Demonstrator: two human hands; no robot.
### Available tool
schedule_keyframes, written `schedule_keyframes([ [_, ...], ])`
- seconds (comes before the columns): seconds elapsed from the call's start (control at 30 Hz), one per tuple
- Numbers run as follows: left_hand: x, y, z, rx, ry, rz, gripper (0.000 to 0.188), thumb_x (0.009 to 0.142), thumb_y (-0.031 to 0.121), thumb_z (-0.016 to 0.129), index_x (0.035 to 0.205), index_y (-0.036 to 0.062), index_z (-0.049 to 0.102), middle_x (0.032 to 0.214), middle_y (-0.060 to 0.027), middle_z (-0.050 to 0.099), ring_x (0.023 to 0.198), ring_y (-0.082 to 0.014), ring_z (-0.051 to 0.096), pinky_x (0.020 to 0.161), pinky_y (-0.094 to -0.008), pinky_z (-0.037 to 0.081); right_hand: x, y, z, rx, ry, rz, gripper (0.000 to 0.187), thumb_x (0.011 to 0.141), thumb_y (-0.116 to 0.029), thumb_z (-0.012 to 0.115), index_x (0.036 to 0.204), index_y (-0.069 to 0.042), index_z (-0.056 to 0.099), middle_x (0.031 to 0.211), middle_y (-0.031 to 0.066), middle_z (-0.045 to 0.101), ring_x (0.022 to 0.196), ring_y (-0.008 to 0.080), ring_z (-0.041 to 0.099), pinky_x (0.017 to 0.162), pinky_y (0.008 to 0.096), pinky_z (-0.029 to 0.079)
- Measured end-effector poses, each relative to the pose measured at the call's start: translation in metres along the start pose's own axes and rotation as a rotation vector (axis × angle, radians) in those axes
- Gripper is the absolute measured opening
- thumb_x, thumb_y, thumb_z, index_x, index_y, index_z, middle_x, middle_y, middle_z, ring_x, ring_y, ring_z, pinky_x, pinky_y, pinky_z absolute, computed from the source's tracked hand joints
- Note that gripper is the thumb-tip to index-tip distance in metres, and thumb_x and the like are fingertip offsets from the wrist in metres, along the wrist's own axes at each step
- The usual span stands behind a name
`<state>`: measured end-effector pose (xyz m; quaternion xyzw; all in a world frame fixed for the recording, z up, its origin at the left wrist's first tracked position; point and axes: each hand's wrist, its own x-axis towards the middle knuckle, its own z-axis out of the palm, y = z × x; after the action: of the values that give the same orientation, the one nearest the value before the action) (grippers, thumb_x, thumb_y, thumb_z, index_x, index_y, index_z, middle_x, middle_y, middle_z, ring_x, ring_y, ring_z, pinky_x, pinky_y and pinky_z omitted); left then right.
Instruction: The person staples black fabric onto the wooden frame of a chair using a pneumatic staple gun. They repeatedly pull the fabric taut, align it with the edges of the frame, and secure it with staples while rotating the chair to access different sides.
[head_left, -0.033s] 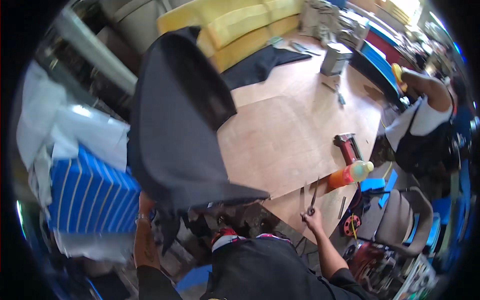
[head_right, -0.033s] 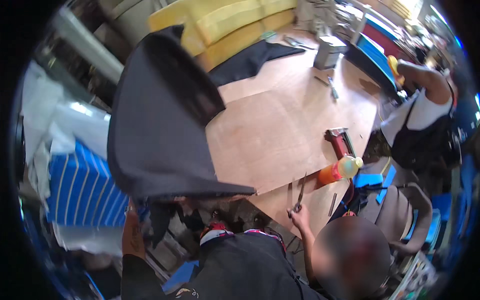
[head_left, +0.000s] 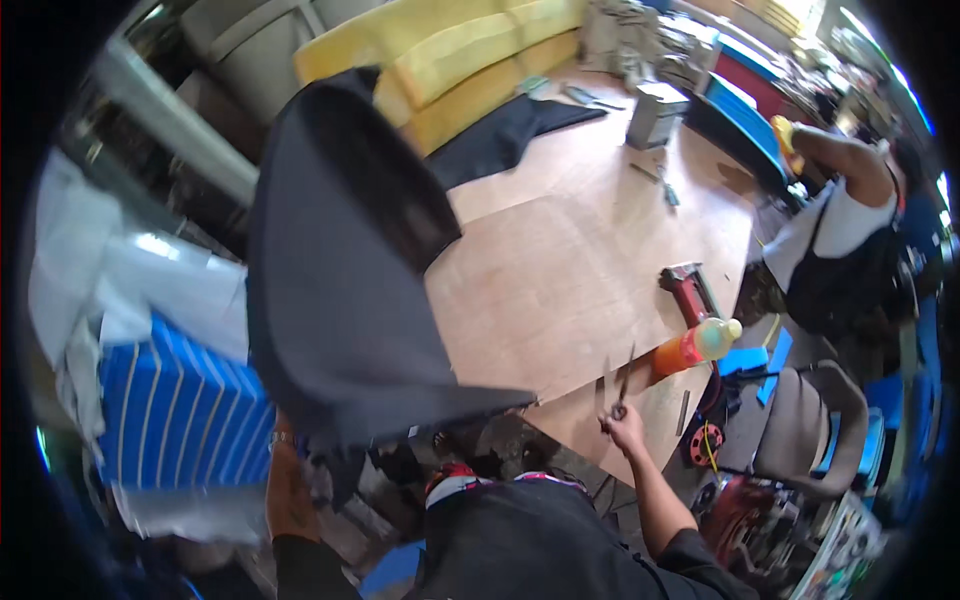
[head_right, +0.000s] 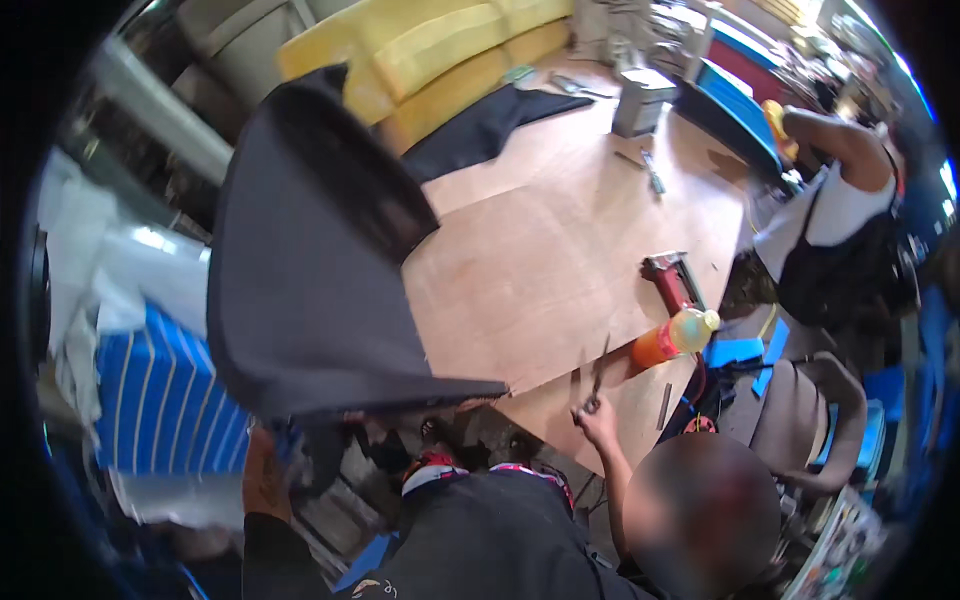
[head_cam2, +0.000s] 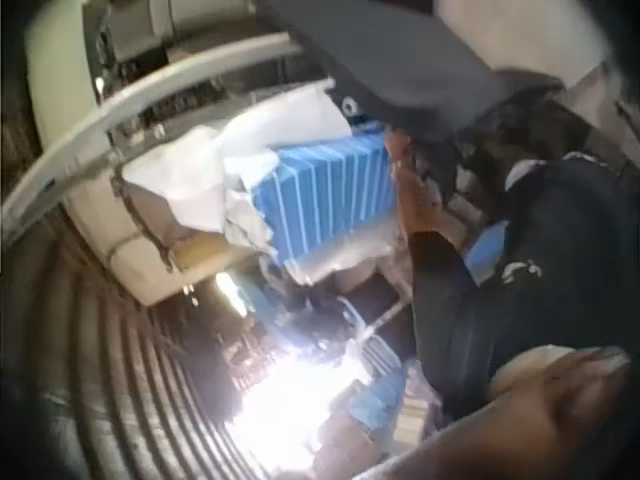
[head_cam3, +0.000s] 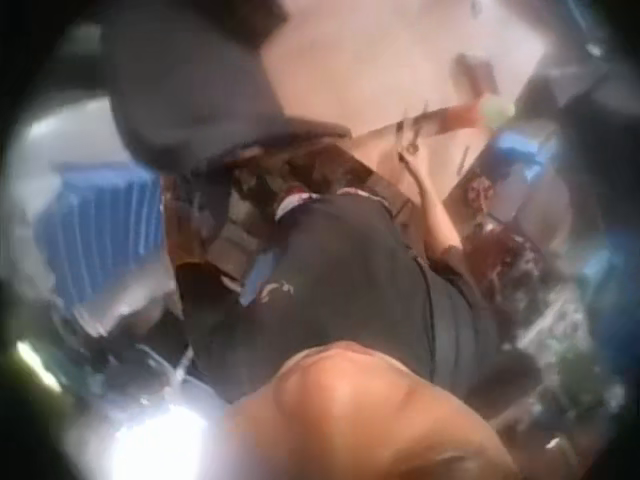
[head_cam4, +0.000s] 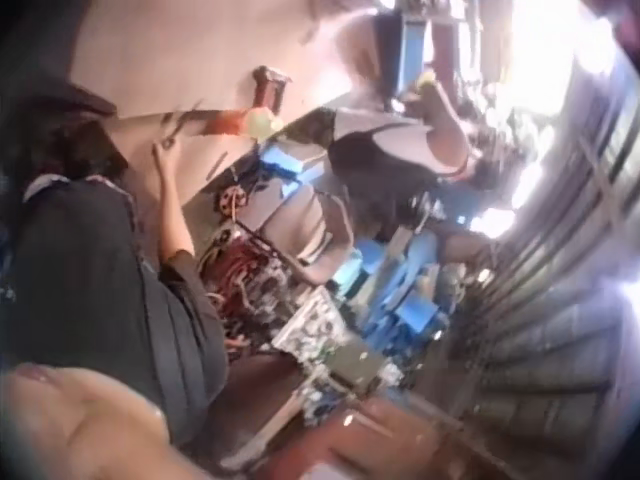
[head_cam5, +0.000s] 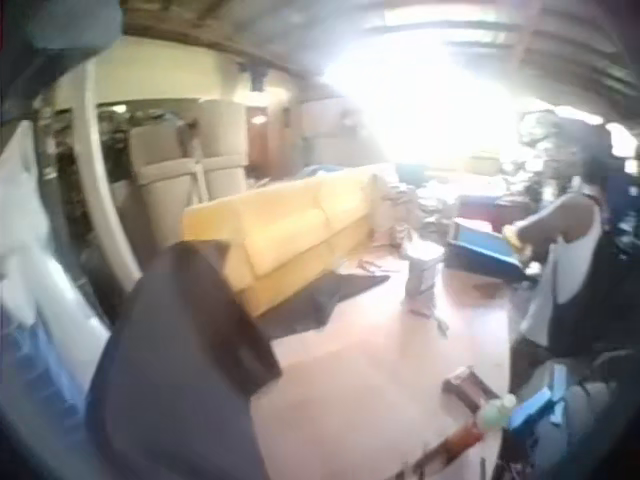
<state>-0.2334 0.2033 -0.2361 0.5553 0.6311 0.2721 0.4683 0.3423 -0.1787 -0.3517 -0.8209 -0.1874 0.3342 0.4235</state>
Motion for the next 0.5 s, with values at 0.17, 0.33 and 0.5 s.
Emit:
schedule_keyframes([
  [0.17,0.046,0.112,0.029,-0.462,-0.056,-0.030,0.040,0.092,0.040,0.049,0.106,0.0032,0.043,0.101,-0.0110,0.047,0.090,-0.0216,0.048,0.073,-0.0376,0.039,0.114,-0.108,-0.002,0.435,-0.062,0.147,0.012,0.078,-0.012,0.065,0.082,-0.002,0.060,0.064,0.0056,0.061,0.053,0.0129,0.058,0.044,0.0261,0.047],
  [0.33,0.079,0.292,0.045,-0.911,-0.333,0.219,0.058,0.090,0.049,0.046,0.123,0.0022,0.036,0.123,-0.0141,0.040,0.112,-0.0239,0.040,0.091,-0.0406,0.034,0.205,-0.149,-0.020,0.290,0.145,0.270,0.006,0.077,-0.008,0.063,0.078,-0.002,0.061,0.062,0.0065,0.060,0.052,0.0149,0.062,0.040,0.0275,0.048],
  [0.5,0.051,0.450,0.076,-0.762,-0.607,0.471,0.084,0.089,0.064,0.034,0.144,0.0025,0.017,0.148,-0.0160,0.021,0.134,-0.0261,0.027,0.110,-0.0399,0.024,0.290,-0.151,-0.053,0.223,0.303,0.378,0.009,0.076,-0.007,0.063,0.070,-0.005,0.057,0.059,0.0052,0.055,0.047,0.0149,0.055,0.035,0.0279,0.042],
])
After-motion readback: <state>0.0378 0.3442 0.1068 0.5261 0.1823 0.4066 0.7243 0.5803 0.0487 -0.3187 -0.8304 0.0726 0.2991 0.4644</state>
